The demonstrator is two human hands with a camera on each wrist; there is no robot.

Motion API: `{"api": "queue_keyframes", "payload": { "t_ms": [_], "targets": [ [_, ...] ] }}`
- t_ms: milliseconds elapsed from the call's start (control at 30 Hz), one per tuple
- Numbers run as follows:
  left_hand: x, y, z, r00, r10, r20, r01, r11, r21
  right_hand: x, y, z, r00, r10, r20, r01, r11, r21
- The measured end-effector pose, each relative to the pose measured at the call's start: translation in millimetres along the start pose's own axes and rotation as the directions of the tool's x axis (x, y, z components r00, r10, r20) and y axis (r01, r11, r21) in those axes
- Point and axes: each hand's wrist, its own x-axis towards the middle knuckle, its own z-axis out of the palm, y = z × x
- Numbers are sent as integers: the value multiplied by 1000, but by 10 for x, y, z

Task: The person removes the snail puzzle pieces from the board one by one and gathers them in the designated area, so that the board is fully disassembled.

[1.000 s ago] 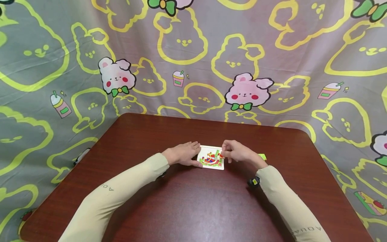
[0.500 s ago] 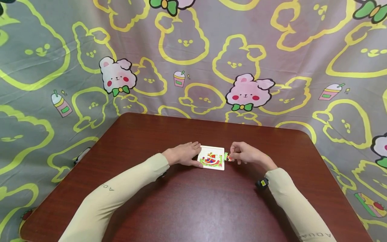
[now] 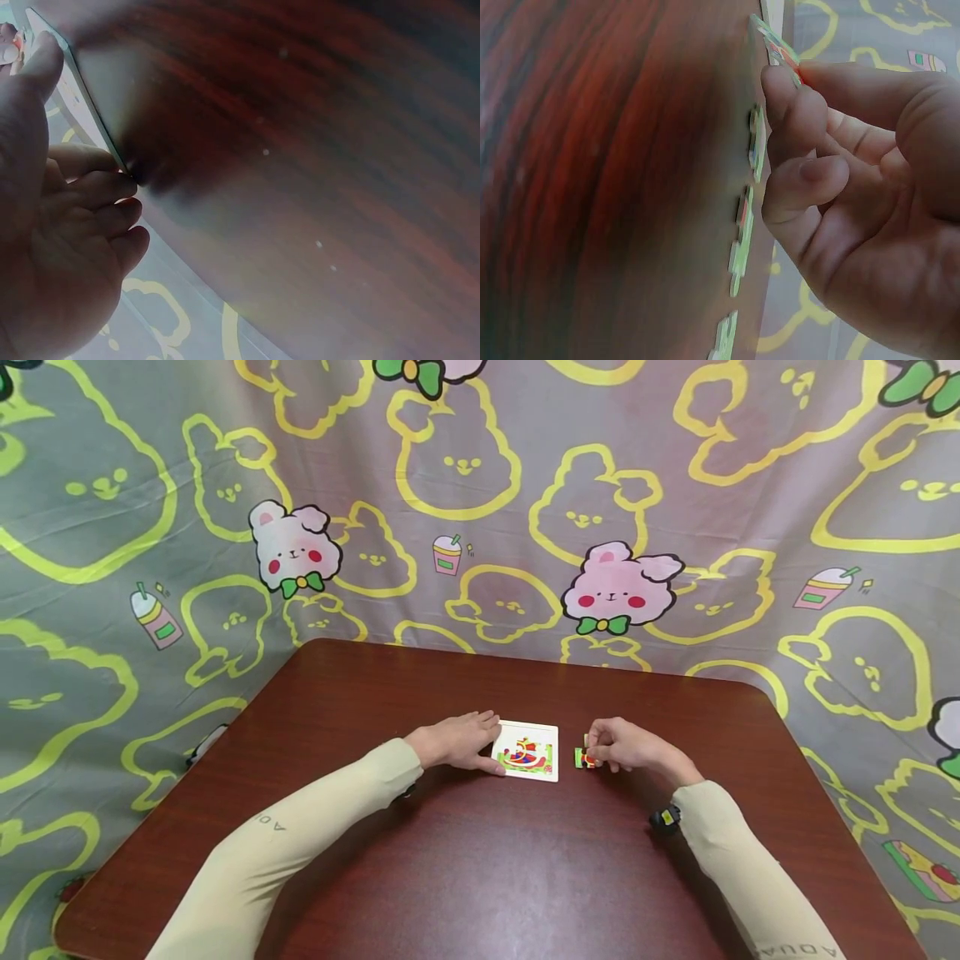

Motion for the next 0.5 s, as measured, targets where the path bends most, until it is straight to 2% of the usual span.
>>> {"api": "queue_keyframes", "payload": {
  "t_ms": [500],
  "targets": [
    [-21,26,-47,999,-16,33,17,999,-27,-92,66,-71,1000,21,-9,-21,999,-28]
  ]
}}
